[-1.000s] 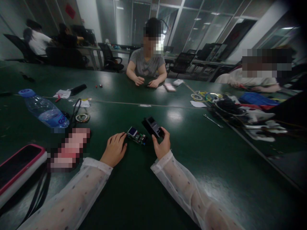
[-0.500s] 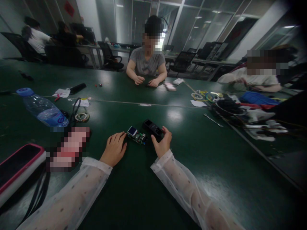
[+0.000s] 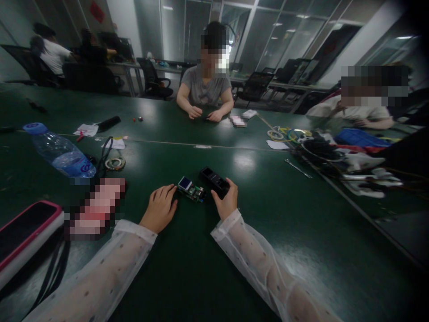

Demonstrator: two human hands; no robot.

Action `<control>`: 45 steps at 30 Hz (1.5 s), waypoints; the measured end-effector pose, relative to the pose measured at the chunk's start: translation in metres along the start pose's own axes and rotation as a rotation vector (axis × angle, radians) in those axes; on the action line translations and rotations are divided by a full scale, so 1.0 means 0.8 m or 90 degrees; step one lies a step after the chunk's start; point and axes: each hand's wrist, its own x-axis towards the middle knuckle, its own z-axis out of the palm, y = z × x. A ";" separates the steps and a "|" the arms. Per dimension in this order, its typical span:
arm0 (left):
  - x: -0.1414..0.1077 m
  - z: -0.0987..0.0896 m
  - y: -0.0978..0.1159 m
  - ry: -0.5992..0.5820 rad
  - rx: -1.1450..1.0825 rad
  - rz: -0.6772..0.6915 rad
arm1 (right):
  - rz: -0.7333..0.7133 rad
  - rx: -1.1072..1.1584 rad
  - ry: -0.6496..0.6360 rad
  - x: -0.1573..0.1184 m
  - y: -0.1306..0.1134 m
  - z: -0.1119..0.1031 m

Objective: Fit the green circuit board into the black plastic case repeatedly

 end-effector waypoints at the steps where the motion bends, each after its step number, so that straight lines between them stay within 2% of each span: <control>1: 0.000 0.000 0.000 0.001 0.002 0.000 | 0.012 0.014 -0.018 0.000 0.001 0.000; 5: 0.000 0.003 -0.001 0.006 0.003 0.001 | 0.039 0.083 -0.026 -0.001 -0.006 -0.002; 9: -0.001 0.004 -0.003 0.008 -0.002 0.003 | -0.035 0.143 0.008 -0.005 -0.029 -0.011; 14: -0.002 0.003 -0.001 0.012 -0.002 0.009 | -0.104 0.178 -0.089 -0.011 -0.046 -0.017; 20: -0.001 0.000 0.000 0.007 -0.007 0.008 | -0.132 0.172 -0.155 -0.013 -0.047 -0.015; 30: -0.001 0.003 0.001 0.025 0.000 -0.006 | -0.127 0.118 -0.250 -0.013 -0.044 -0.011; 45: -0.001 -0.002 0.003 0.017 -0.030 0.001 | -0.102 0.089 -0.303 -0.010 -0.040 -0.011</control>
